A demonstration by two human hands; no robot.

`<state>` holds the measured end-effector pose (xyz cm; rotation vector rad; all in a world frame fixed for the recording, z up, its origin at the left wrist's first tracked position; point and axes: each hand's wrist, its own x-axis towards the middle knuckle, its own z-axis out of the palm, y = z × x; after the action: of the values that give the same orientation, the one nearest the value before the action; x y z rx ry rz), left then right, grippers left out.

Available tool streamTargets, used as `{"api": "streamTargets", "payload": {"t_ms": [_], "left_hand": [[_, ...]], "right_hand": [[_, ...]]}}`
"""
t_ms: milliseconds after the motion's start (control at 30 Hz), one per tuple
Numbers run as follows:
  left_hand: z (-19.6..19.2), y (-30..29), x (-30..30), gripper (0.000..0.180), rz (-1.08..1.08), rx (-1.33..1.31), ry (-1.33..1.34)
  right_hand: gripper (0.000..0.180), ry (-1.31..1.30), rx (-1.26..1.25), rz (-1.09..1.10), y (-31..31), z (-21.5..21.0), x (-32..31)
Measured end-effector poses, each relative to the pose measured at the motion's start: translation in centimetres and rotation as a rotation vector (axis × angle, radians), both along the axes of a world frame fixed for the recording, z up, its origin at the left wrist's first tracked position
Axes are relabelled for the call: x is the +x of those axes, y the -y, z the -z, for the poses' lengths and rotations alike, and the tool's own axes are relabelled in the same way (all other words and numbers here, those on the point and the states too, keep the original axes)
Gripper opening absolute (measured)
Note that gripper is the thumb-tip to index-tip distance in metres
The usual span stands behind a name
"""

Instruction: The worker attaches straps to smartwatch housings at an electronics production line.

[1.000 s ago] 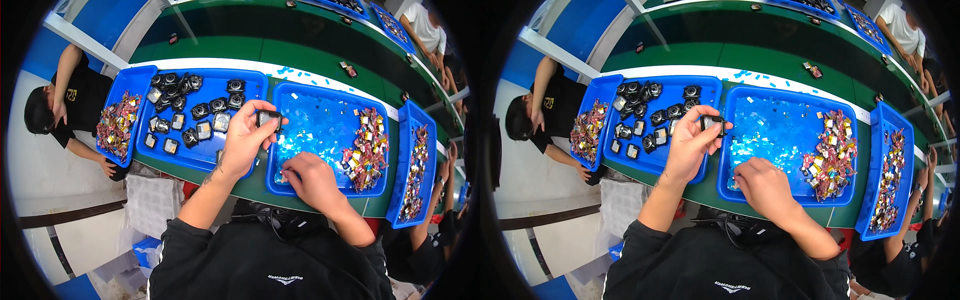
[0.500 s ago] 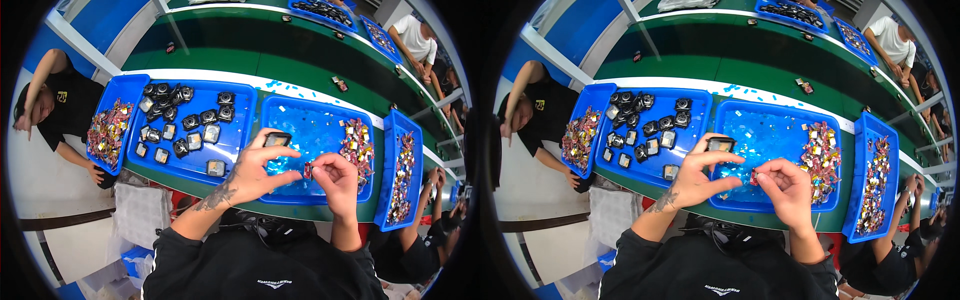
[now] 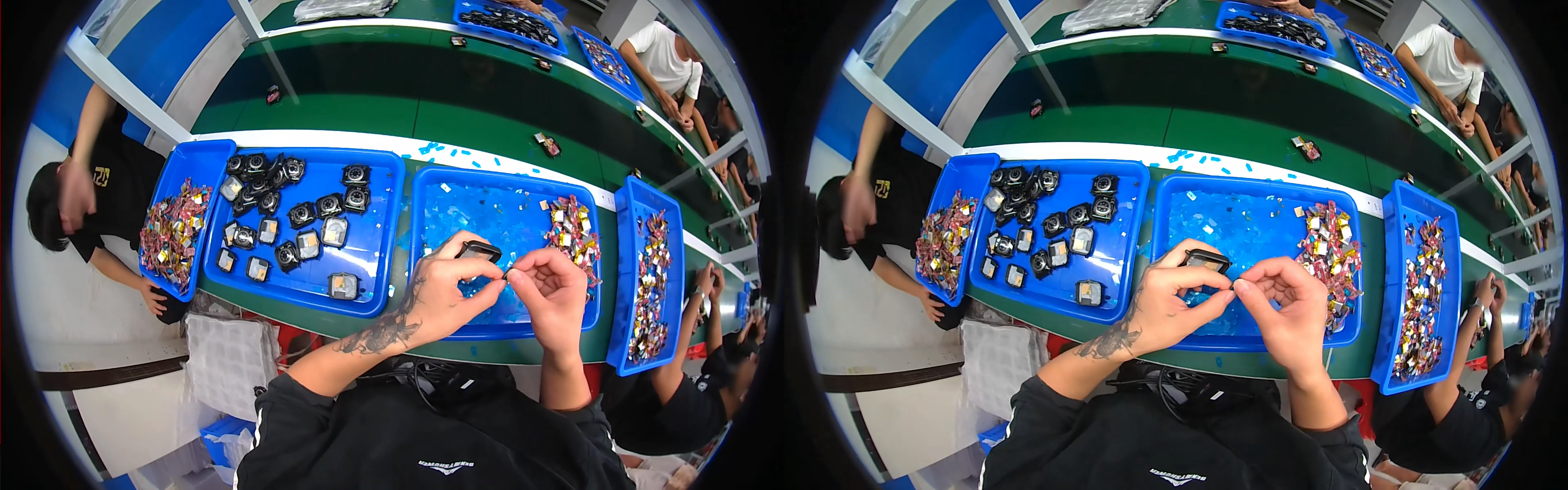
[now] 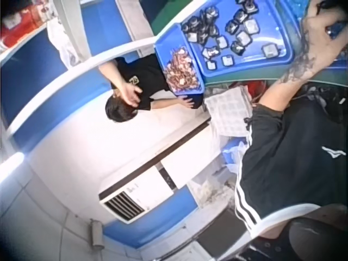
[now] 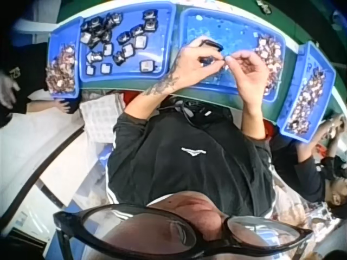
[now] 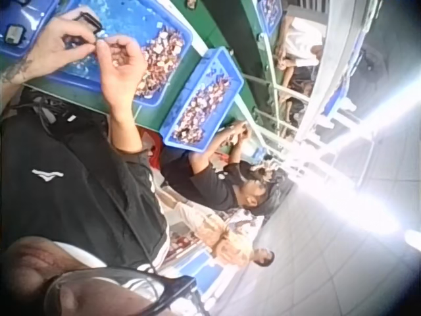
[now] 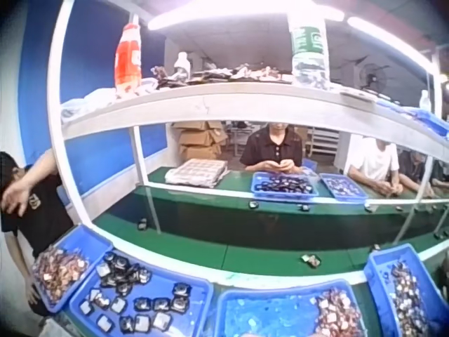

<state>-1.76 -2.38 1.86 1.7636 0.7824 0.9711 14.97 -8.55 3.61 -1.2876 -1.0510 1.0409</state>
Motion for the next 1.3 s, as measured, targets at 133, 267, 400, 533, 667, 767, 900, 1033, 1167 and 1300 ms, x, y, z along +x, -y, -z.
{"api": "streamTargets", "payload": {"t_ms": [133, 267, 400, 533, 667, 767, 900, 1033, 1167, 1300], "left_hand": [[0.9, 0.0, 0.3, 0.011, -0.033, -0.013, 0.026], [1.4, -0.2, 0.3, 0.013, -0.037, -0.043, 0.024], [1.7, -0.6, 0.1, 0.013, 0.01, -0.156, 0.039], [1.4, -0.6, 0.3, 0.011, 0.056, -0.279, 0.083], [2.7, -0.3, 0.8, 0.01, 0.097, -0.392, 0.161], [2.2, -0.4, 0.7, 0.011, 0.162, -0.425, 0.205], [1.0, -0.4, 0.3, 0.008, 0.208, -0.349, 0.105], [1.6, -0.2, 0.4, 0.008, 0.226, -0.409, 0.182], [1.8, -0.1, 0.1, 0.008, 0.274, -0.563, 0.283], [1.2, 0.1, -0.3, 0.01, 0.274, -0.374, 0.11]], "right_hand": [[0.012, 0.186, 0.047, 0.03, -0.5, 0.1, -0.2], [0.014, 0.711, 0.239, 0.061, -1.0, -0.4, -0.3], [0.013, 0.59, 0.219, 0.004, -0.5, -0.3, -0.5], [0.01, 0.371, 0.022, 0.032, 0.4, 1.8, 0.7], [0.009, 0.262, -0.005, 0.002, 0.5, 2.4, 0.8], [0.008, 0.124, 0.008, -0.017, 0.3, 1.5, 0.4], [0.009, 0.055, 0.014, -0.017, 0.4, 0.9, 0.3], [0.009, 0.279, 0.053, -0.045, 0.6, 0.2, 0.5], [0.012, 0.636, 0.288, -0.095, 0.5, -1.6, 0.8], [0.012, 0.556, 0.301, -0.081, 0.2, -2.0, 0.3]]}}
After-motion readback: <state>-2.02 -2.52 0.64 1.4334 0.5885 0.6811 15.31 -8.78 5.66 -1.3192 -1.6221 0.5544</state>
